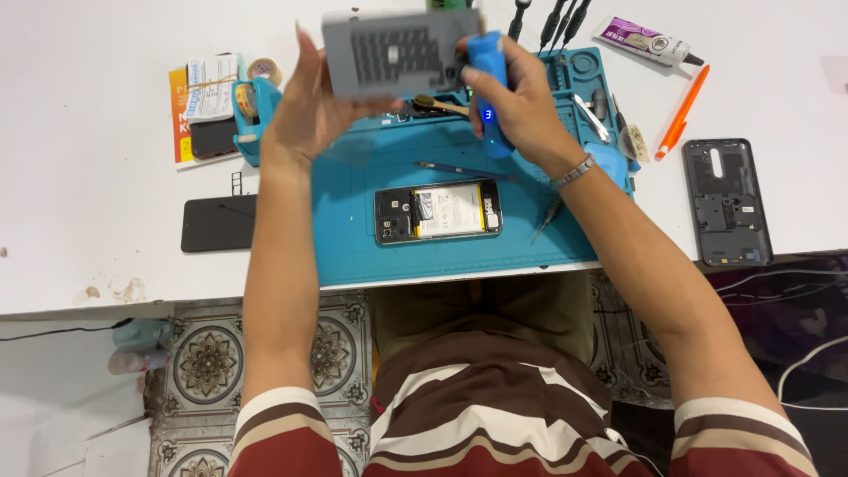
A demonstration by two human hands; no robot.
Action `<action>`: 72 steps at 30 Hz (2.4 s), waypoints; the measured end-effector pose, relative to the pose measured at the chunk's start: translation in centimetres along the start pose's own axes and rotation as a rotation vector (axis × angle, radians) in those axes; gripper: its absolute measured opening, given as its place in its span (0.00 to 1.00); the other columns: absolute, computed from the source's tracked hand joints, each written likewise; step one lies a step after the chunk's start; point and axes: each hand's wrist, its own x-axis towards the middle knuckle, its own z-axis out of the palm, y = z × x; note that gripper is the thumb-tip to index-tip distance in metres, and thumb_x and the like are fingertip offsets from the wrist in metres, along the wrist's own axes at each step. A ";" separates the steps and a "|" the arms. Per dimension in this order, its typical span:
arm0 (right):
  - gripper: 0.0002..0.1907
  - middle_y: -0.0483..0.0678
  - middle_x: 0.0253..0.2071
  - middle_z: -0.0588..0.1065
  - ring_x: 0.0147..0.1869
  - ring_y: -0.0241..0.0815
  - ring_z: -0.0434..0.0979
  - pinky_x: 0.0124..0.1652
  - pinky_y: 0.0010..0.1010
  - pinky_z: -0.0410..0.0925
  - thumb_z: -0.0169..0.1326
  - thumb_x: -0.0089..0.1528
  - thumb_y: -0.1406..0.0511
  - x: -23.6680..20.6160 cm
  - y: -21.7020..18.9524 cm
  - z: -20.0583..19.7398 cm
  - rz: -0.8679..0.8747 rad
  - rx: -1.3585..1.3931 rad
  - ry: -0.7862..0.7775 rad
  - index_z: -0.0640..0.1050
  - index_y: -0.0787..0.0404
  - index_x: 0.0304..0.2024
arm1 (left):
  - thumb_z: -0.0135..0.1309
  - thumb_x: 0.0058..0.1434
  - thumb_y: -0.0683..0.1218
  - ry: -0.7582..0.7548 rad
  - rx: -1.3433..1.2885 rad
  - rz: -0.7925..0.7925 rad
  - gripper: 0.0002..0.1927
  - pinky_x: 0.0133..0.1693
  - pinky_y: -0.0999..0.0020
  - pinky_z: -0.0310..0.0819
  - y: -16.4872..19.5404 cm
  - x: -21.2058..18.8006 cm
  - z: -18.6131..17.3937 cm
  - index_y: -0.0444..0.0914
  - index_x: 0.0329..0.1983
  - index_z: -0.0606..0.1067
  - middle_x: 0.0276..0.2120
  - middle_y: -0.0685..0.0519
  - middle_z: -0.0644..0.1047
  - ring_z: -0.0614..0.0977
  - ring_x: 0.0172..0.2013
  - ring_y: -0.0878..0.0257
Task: The person uses a hot air gun to heat the back cover of a smartphone, then sets it aside. They pick up a disassembled phone, remove a small circular component from the battery area, and place it on the workbench. The person then picks up the phone again and continues handling internal parts.
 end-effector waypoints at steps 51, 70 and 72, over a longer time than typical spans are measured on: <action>0.28 0.62 0.43 0.78 0.43 0.59 0.81 0.45 0.44 0.71 0.57 0.67 0.63 0.2 -0.7 0.5 -0.197 -0.913 -0.226 0.66 0.66 0.66 | 0.60 0.66 0.52 0.643 0.210 0.211 0.17 0.34 0.71 0.84 -4.1 2.4 0.2 0.33 0.42 0.79 0.34 0.48 0.84 0.88 0.37 0.61; 0.25 0.62 0.46 0.79 0.45 0.58 0.82 0.45 0.44 0.72 0.56 0.68 0.62 0.4 -1.0 0.4 -0.223 -0.871 -0.262 0.67 0.63 0.65 | 0.60 0.66 0.53 0.687 0.233 0.226 0.17 0.34 0.71 0.82 -3.5 2.2 0.2 0.32 0.43 0.79 0.33 0.48 0.83 0.88 0.36 0.62; 0.26 0.61 0.45 0.79 0.44 0.57 0.82 0.45 0.44 0.72 0.56 0.68 0.61 0.5 -1.0 0.3 -0.176 -0.882 -0.264 0.66 0.63 0.65 | 0.60 0.66 0.53 0.688 0.276 0.220 0.17 0.34 0.72 0.82 -3.5 2.2 0.3 0.32 0.42 0.79 0.33 0.49 0.83 0.88 0.36 0.62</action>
